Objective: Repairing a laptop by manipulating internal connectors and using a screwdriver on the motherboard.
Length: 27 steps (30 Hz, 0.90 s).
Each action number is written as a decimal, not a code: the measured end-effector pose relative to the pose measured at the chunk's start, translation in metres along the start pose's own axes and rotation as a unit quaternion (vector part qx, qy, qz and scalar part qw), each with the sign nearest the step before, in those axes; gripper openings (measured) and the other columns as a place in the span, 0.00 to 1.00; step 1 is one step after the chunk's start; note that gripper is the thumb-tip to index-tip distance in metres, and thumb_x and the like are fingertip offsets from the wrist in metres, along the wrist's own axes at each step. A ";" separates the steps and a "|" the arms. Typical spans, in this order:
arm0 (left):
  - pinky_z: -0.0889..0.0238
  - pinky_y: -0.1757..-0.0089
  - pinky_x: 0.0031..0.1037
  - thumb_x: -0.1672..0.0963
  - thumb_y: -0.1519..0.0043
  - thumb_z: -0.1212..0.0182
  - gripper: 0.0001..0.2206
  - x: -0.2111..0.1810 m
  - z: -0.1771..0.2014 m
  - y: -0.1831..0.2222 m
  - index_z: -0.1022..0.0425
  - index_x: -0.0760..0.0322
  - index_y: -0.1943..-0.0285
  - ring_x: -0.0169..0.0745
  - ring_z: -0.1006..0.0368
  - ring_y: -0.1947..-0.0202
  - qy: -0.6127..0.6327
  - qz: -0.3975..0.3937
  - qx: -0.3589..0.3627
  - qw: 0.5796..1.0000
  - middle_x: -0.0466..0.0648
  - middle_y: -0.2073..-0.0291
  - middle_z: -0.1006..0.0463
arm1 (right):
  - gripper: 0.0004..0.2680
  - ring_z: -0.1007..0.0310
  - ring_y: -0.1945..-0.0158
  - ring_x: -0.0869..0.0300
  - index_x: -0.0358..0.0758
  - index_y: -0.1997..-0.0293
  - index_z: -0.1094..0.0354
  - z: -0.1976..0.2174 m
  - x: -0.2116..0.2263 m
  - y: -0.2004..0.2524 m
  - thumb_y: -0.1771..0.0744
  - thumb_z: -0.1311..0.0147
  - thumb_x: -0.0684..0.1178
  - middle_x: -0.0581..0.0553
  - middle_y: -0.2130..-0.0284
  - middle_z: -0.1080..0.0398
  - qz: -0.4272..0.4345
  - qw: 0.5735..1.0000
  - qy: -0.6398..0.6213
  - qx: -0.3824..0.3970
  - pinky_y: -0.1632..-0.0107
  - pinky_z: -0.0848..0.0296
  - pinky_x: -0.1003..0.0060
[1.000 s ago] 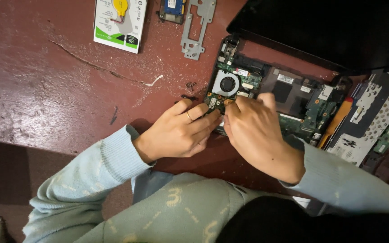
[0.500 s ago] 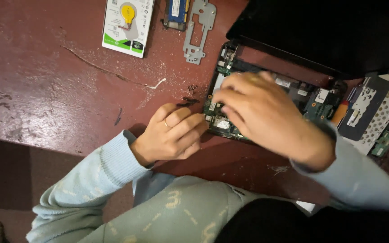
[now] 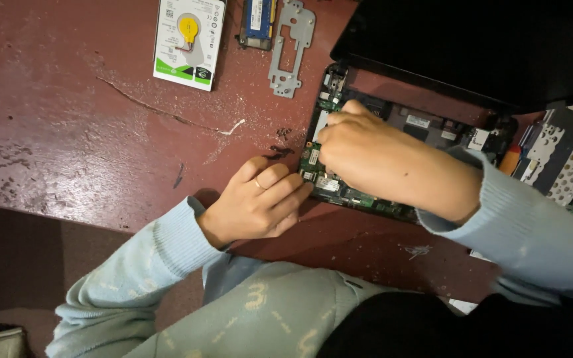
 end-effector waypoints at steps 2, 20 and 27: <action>0.36 0.55 0.38 0.55 0.32 0.47 0.14 -0.001 0.003 -0.006 0.21 0.66 0.45 0.46 0.27 0.54 -0.001 0.003 -0.002 1.000 0.48 0.53 0.24 | 0.07 0.35 0.60 0.58 0.53 0.74 0.25 -0.004 -0.008 -0.004 0.34 0.43 0.45 0.56 0.74 0.30 0.013 0.999 -0.023 -0.026 0.49 0.43 0.57; 0.38 0.56 0.39 0.57 0.34 0.51 0.12 -0.009 -0.003 -0.016 0.20 0.64 0.57 0.50 0.28 0.57 0.004 0.045 -0.084 0.995 0.51 0.60 0.24 | 0.04 0.29 0.53 0.54 0.41 0.63 0.24 -0.053 -0.018 0.011 0.33 0.43 0.47 0.49 0.66 0.26 0.030 0.960 -0.152 -0.235 0.40 0.42 0.43; 0.37 0.55 0.39 0.57 0.33 0.52 0.12 -0.008 -0.006 -0.014 0.20 0.66 0.57 0.51 0.28 0.57 0.016 0.039 -0.087 0.995 0.51 0.60 0.24 | 0.03 0.30 0.55 0.56 0.42 0.67 0.23 -0.056 -0.013 0.011 0.35 0.40 0.47 0.50 0.69 0.28 0.007 0.964 -0.127 -0.234 0.38 0.43 0.42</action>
Point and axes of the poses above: each hand's wrist, its own y-axis away from the middle knuckle, its own z-axis out of the back of the hand, x = y × z, the point moved 1 cm from there along -y, towards the middle knuckle
